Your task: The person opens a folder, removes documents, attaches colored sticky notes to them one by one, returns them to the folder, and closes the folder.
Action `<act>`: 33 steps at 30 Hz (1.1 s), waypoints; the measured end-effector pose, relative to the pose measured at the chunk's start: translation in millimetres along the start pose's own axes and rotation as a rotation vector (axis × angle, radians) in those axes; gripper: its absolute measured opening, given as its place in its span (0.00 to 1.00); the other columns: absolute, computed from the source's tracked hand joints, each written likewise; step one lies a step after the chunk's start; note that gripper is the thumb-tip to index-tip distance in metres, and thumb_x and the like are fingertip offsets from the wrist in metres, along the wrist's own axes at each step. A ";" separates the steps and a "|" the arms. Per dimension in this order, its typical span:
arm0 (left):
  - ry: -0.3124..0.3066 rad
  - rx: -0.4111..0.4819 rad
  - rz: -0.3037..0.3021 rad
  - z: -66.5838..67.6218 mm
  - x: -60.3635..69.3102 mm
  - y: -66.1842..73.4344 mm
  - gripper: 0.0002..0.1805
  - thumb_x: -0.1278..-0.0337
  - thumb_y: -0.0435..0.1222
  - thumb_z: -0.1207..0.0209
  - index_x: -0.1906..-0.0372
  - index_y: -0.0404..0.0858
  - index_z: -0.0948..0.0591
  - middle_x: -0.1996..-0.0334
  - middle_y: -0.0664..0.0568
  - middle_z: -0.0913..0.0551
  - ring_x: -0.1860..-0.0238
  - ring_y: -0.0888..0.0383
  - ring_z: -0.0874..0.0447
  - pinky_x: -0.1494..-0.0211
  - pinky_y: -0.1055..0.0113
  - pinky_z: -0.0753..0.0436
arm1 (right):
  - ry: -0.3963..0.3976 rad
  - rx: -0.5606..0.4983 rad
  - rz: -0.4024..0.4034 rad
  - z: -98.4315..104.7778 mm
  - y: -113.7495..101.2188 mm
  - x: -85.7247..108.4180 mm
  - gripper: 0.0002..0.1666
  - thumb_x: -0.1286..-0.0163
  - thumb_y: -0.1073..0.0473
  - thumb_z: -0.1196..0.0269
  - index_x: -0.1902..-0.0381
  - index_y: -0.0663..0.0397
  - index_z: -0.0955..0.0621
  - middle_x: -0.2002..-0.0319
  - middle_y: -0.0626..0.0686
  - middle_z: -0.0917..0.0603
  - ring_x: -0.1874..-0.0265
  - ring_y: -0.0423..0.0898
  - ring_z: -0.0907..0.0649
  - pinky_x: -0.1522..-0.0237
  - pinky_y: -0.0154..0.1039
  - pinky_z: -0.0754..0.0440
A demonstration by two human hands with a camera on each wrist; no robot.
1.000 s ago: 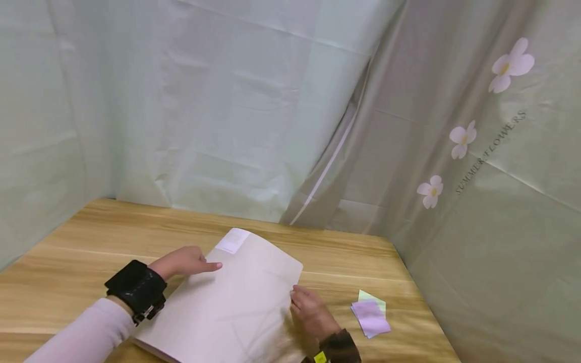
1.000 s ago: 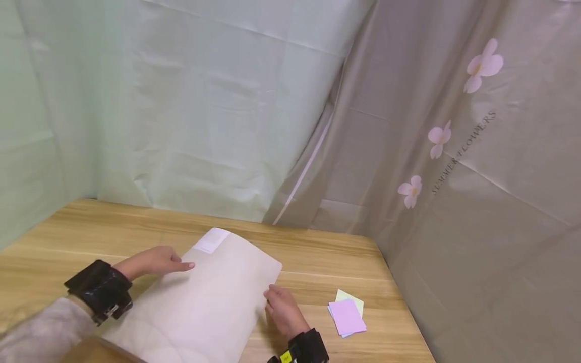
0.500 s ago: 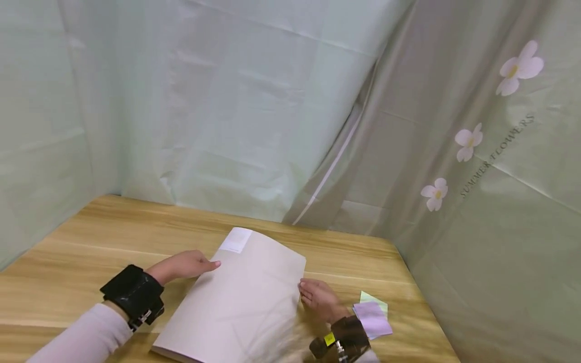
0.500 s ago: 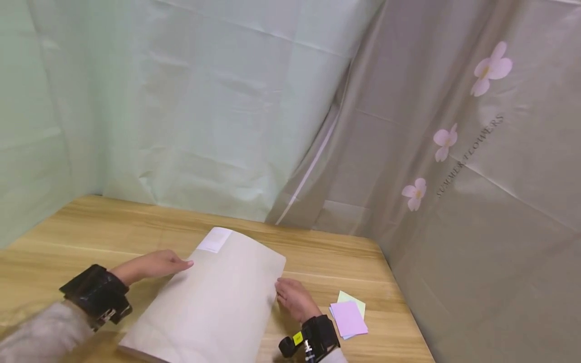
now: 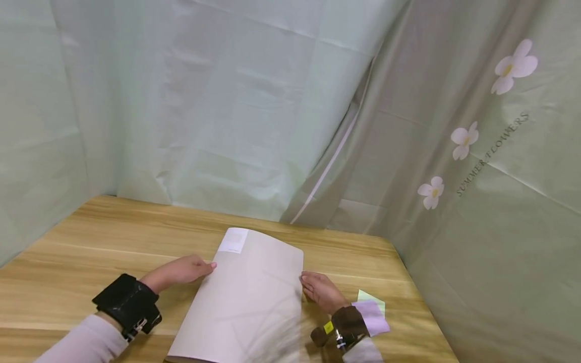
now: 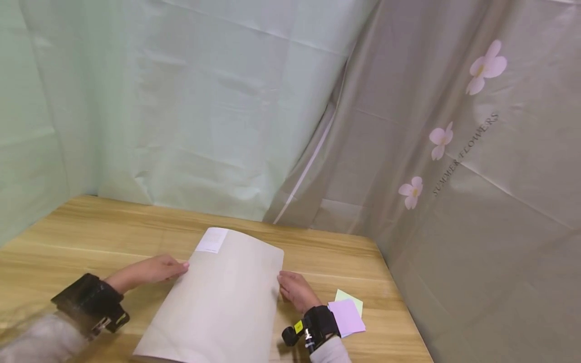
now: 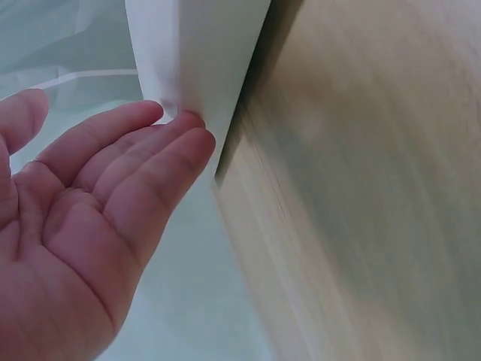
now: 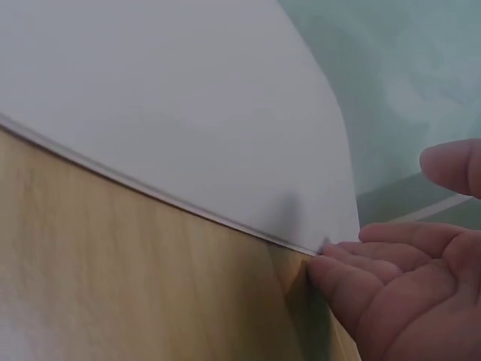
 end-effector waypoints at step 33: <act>0.076 -0.300 -0.035 -49.1 13.9 40.8 0.43 0.54 0.46 0.35 0.46 0.13 0.37 0.45 0.20 0.40 0.41 0.32 0.44 0.43 0.44 0.41 | 0.141 -0.098 0.073 18.8 11.5 -14.6 0.28 0.31 0.69 0.54 0.41 0.85 0.47 0.39 0.75 0.45 0.39 0.62 0.43 0.43 0.44 0.37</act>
Point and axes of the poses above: each hand's wrist, its own x-axis away from the middle knuckle, its own z-axis out of the back of the hand, y = z × x, the point moved 3 cm from there along -x, towards the middle knuckle
